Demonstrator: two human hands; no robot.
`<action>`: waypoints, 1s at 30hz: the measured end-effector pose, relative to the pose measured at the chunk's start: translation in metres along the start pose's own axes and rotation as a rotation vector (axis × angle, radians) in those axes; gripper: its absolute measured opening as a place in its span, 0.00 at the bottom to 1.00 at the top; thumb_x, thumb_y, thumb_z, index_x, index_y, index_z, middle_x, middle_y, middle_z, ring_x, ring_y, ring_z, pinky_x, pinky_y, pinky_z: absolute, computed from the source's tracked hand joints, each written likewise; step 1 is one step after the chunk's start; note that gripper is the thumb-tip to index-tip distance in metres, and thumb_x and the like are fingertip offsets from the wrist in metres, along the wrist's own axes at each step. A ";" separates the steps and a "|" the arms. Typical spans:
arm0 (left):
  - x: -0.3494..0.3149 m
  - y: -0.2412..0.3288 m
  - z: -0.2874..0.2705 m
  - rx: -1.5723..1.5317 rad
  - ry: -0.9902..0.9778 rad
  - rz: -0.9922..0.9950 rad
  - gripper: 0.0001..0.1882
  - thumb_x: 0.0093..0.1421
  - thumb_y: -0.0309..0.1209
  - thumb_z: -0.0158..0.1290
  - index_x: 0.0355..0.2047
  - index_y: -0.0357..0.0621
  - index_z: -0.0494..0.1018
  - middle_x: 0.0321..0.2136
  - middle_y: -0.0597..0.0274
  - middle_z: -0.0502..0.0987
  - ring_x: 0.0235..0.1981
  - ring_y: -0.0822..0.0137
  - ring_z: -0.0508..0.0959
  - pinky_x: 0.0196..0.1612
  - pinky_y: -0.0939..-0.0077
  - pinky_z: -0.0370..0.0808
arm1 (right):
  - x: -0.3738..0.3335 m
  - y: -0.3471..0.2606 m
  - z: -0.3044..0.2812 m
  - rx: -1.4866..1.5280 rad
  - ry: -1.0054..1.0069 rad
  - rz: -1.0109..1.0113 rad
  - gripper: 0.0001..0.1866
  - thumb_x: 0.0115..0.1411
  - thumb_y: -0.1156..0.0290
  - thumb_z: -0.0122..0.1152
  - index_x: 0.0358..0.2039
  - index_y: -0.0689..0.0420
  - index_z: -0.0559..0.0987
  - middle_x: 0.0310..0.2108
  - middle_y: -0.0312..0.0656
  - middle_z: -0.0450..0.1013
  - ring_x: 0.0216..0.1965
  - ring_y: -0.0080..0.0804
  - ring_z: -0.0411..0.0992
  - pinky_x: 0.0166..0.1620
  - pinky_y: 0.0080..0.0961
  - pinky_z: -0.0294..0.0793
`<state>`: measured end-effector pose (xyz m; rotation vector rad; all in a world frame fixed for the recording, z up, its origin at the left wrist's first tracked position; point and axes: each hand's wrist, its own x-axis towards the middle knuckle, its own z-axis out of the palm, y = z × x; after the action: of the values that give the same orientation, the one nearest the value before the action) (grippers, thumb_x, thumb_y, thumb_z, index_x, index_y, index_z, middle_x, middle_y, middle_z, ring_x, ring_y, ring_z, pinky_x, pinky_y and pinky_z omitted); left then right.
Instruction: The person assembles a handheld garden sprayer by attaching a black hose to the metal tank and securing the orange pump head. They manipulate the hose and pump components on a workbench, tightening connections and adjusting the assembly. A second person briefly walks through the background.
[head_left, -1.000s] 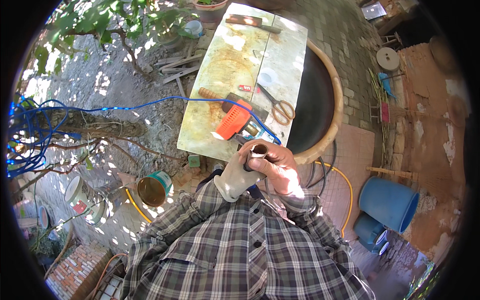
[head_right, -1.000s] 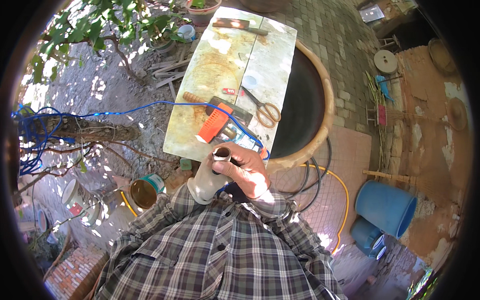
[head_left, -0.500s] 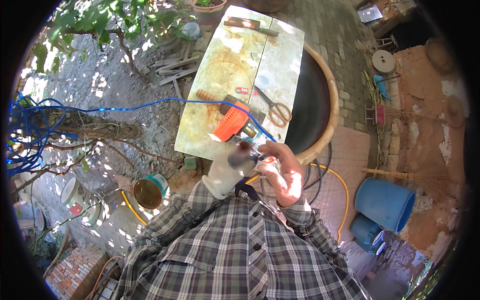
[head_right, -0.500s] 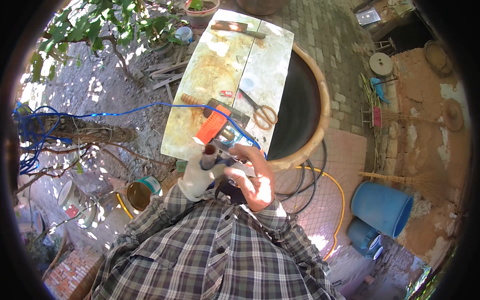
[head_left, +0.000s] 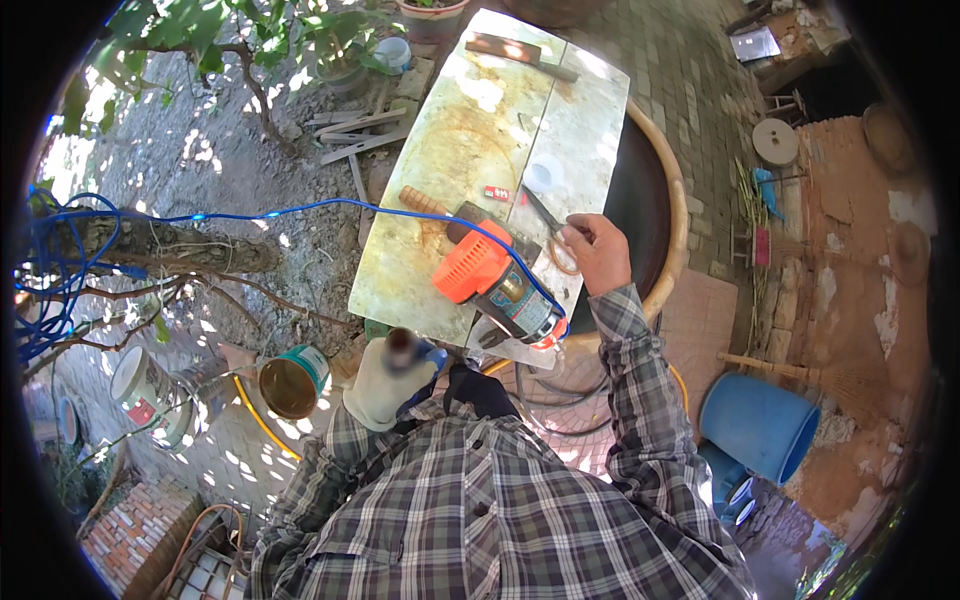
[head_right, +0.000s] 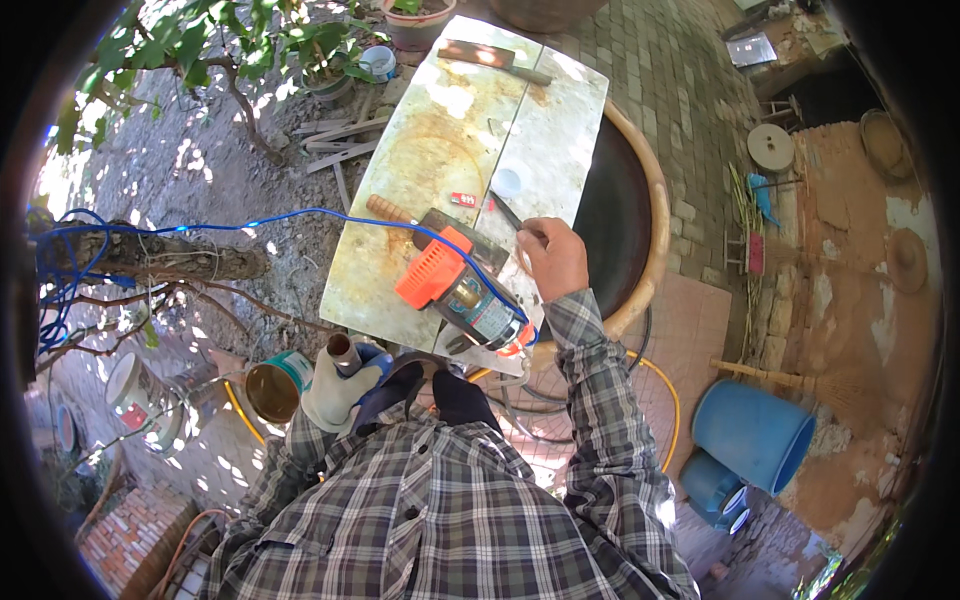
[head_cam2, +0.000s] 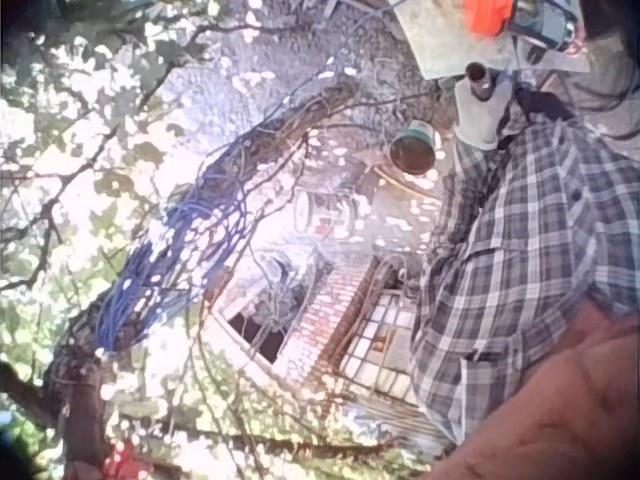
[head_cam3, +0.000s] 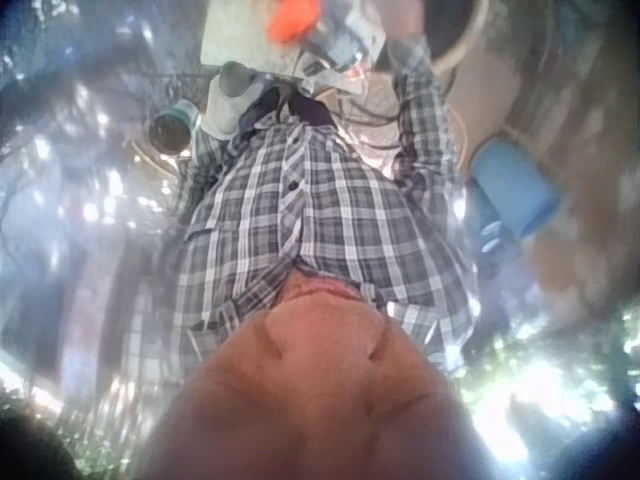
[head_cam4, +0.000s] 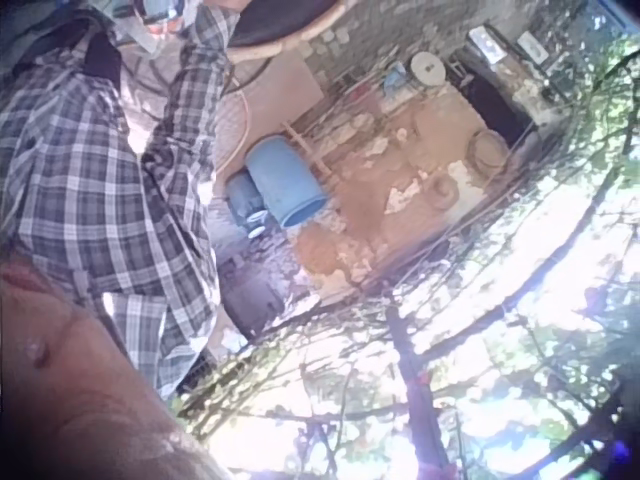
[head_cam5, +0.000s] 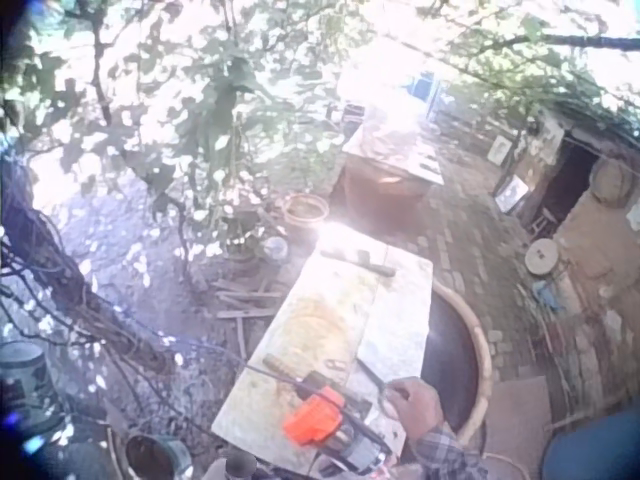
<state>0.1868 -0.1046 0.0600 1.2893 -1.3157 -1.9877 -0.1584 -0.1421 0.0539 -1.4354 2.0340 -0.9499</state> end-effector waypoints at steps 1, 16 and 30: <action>-0.002 -0.001 -0.001 -0.039 0.008 -0.010 0.08 0.55 0.24 0.59 0.34 0.34 0.76 0.26 0.67 0.77 0.28 0.78 0.74 0.33 0.79 0.71 | 0.009 0.010 0.001 -0.087 0.000 -0.047 0.12 0.57 0.71 0.64 0.38 0.65 0.80 0.31 0.49 0.77 0.31 0.36 0.76 0.37 0.28 0.75; 0.011 -0.013 0.017 0.294 0.052 0.077 0.12 0.55 0.34 0.59 0.33 0.38 0.76 0.21 0.51 0.77 0.22 0.62 0.77 0.29 0.68 0.73 | -0.168 -0.036 0.026 0.234 -0.603 0.276 0.09 0.62 0.71 0.59 0.38 0.64 0.79 0.30 0.45 0.75 0.27 0.31 0.75 0.34 0.27 0.74; 0.024 0.065 0.117 -0.373 -0.313 -0.103 0.08 0.54 0.27 0.61 0.33 0.35 0.79 0.23 0.64 0.77 0.26 0.76 0.77 0.28 0.81 0.72 | -0.218 -0.053 0.028 0.877 -0.291 0.244 0.36 0.53 0.64 0.71 0.59 0.63 0.66 0.55 0.45 0.68 0.57 0.31 0.65 0.61 0.30 0.62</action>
<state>0.0657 -0.0959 0.1198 0.9139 -0.9505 -2.4389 -0.0315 0.0438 0.0733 -0.7649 1.2669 -1.2167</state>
